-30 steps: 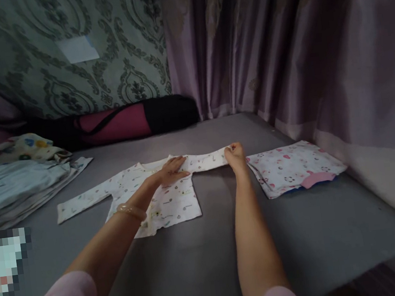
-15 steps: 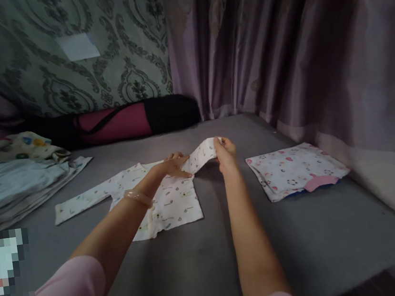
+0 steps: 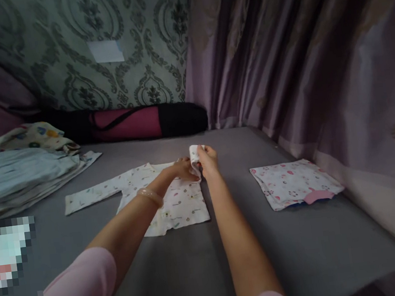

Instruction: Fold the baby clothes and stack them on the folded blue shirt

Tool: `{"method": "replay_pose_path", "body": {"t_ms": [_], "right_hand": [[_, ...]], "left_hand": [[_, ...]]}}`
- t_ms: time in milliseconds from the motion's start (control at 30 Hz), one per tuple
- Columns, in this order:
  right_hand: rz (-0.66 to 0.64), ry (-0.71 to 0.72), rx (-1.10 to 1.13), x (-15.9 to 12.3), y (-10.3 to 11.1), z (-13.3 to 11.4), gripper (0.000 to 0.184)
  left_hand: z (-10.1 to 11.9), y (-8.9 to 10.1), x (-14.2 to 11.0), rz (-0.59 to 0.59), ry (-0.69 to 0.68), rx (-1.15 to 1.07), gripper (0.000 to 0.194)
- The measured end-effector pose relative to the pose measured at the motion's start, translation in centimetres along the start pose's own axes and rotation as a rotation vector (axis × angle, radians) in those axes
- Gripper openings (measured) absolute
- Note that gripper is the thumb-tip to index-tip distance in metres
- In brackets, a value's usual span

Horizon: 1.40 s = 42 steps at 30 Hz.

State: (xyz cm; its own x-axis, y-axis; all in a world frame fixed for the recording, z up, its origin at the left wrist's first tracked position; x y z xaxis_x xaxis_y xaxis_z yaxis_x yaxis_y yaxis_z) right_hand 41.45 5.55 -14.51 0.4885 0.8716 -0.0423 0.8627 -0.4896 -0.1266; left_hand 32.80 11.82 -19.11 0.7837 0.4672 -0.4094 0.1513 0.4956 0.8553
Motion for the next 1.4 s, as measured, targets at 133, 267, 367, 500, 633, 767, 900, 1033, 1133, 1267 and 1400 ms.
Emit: {"method": "replay_pose_path", "body": {"t_ms": [133, 267, 367, 500, 633, 767, 900, 1033, 1133, 1267, 1400], "right_hand": [[0.073, -0.036, -0.086, -0.4, -0.5, -0.4, 0.011], [0.093, 0.033, -0.312, 0.0, -2.3, -0.7, 0.019], [0.083, 0.099, -0.562, 0.0, -4.6, -0.8, 0.023], [-0.231, 0.1, -0.77, -0.7, -9.5, 1.1, 0.026], [-0.539, 0.045, -0.794, -1.6, -11.7, 3.8, 0.031], [-0.373, -0.083, -0.589, 0.0, -7.6, 4.5, 0.031], [-0.116, -0.049, -0.59, 1.5, -2.2, 3.1, 0.032], [0.007, 0.015, -0.79, 1.7, 0.5, 2.2, 0.037], [-0.03, 0.008, -0.882, 1.3, -0.3, 3.0, 0.037], [-0.194, 0.021, -1.039, 0.4, -4.0, 4.6, 0.042], [-0.359, 0.028, -1.374, -0.5, -7.0, 6.3, 0.055]], "left_hand": [[-2.2, 1.0, -3.0, 0.225, -0.112, -0.272, 0.071], [-7.1, 0.4, -7.6, 0.398, -0.066, -0.774, 0.052], [-10.2, -1.9, -10.4, 0.466, -0.054, -1.205, 0.04], [-11.9, -4.3, -11.5, 0.52, -0.08, -1.577, 0.037], [-11.9, -4.8, -10.8, 0.501, -0.109, -1.629, 0.042], [-12.6, -4.8, -10.6, 0.592, -0.068, -1.514, 0.051], [-12.6, -4.3, -10.3, 0.624, -0.12, -1.343, 0.041], [-12.9, -3.0, -11.2, 0.784, -0.145, -1.143, 0.039], [-13.1, -2.8, -11.6, 0.819, -0.1, -1.057, 0.041], [-13.4, -3.3, -11.4, 0.762, -0.035, -0.994, 0.041], [-13.7, -3.6, -11.3, 0.76, 0.022, -0.912, 0.046]]}}
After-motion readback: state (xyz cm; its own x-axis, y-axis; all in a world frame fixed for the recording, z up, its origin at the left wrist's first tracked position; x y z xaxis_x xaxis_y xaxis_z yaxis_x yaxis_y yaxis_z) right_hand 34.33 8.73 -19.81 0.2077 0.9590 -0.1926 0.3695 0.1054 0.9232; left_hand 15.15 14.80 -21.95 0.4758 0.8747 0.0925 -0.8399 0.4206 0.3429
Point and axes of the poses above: each hand's wrist, its own x-axis towards the middle knuckle, its own y-axis out of the back of the hand, z = x × y, the point moved 8 cm from there along x, towards the middle knuckle, and after that the axes turned 15 degrees about -z, right-handed, at the moved point
